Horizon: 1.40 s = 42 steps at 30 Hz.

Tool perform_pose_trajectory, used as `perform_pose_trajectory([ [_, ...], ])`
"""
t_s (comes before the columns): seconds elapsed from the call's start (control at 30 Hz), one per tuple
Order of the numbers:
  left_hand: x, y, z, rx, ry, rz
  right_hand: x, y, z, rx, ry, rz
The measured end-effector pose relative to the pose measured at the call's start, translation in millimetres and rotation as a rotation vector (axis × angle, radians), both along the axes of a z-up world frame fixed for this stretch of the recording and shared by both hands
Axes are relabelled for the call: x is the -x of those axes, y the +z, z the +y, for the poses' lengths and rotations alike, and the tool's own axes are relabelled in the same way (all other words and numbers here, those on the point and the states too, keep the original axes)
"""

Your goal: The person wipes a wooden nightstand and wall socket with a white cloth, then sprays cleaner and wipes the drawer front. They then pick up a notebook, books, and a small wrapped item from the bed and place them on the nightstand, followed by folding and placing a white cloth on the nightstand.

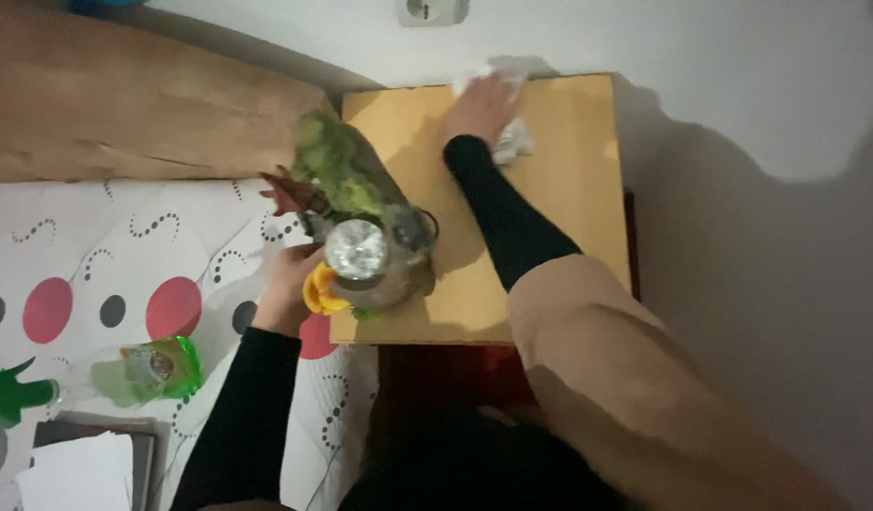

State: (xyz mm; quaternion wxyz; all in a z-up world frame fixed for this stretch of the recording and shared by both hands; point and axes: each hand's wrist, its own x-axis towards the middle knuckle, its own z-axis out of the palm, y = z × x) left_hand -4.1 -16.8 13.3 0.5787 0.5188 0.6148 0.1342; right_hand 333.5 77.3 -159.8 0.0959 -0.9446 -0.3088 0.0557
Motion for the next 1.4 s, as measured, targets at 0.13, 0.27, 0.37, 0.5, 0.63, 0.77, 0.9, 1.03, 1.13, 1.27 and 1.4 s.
perform_pose_trajectory([
  [0.13, 13, -49, 15, -0.063, -0.085, -0.129, 42, -80, 44, -0.246, 0.456, -0.215],
  [0.27, 10, -55, 15, -0.215, -0.147, 0.174, 39, -95, 6, -0.211, 0.894, -0.181],
  [0.37, 11, -61, 17, -0.204, -0.136, 0.189, -4, -61, -67, -0.367, 1.142, -0.264],
  [0.5, 3, -41, 7, -0.169, -0.097, 0.119, -139, -87, -109, -0.287, 0.807, -0.009],
  [0.63, 5, -34, 4, -0.166, -0.085, 0.138, -263, -135, -130, 0.064, 0.568, -0.194],
  [0.77, 8, -60, 13, -0.162, -0.042, 0.09, -150, -61, -154, -0.022, 0.498, 0.149],
  [0.9, 8, -57, 12, -0.147, -0.029, 0.029, 10, 16, -206, -0.135, 0.393, 0.59],
  [1.03, 17, -80, 19, -0.194, -0.08, 0.07, 53, -29, -307, -0.283, 1.231, -0.336],
  [1.13, 21, -107, 30, -0.163, -0.024, 0.045, 47, 14, -356, -0.236, 1.293, 0.132],
  [1.27, -23, -49, 1, -0.168, -0.065, 0.061, -34, -29, -316, -0.265, 1.35, 0.112],
  [1.4, -34, -125, 28, -0.212, -0.08, 0.058, -128, -37, -238, -0.242, 1.109, -0.056],
])
